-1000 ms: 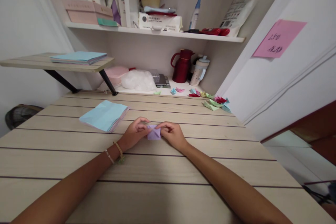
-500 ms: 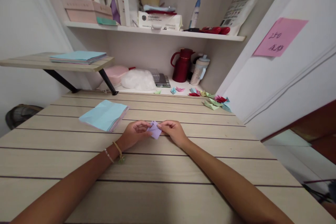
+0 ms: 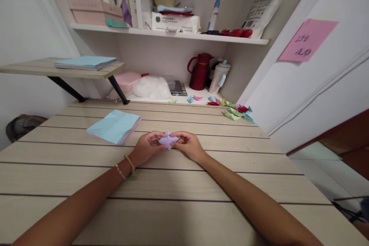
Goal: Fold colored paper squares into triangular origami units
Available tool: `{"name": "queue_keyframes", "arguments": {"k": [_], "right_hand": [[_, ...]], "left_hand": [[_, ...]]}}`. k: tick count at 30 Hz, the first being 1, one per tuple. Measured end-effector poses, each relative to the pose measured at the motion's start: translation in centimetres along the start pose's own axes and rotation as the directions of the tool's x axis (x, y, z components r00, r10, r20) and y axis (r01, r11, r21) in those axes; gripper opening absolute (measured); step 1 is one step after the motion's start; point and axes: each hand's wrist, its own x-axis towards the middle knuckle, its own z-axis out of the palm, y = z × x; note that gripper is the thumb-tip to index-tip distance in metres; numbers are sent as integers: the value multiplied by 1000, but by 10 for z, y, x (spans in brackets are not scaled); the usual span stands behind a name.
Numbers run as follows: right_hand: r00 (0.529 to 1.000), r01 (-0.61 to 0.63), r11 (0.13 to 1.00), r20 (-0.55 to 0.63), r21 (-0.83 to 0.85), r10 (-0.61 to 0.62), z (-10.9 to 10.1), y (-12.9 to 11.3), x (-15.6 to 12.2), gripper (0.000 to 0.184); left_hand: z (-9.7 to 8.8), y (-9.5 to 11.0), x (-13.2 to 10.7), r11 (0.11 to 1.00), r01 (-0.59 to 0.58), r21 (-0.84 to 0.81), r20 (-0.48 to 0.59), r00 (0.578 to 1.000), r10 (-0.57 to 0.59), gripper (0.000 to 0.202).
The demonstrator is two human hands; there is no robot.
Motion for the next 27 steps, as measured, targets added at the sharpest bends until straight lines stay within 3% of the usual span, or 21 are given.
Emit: {"name": "queue_keyframes", "arguments": {"k": [4, 8, 15, 22, 27], "right_hand": [[991, 109, 976, -60, -189, -122, 1, -2, -2, 26], [966, 219, 895, -46, -389, -256, 0, -4, -4, 25], [937, 306, 774, 30, -554, -348, 1, -11, -8, 18], [907, 366, 732, 46, -574, -418, 2, -15, -9, 15], [919, 334, 769, 10, -545, -393, 3, -16, -9, 15]], "left_hand": [[2, 1, -2, 984, -58, 170, -42, 997, 66, 31], [2, 2, -3, 951, -87, 295, -74, 991, 114, 27], [2, 10, -5, 828, -144, 541, -11, 984, 179, 19], [1, 9, -5, 875, -144, 463, 2, 987, 161, 17], [0, 9, -3, 898, -134, 418, -15, 988, 155, 19]]}}
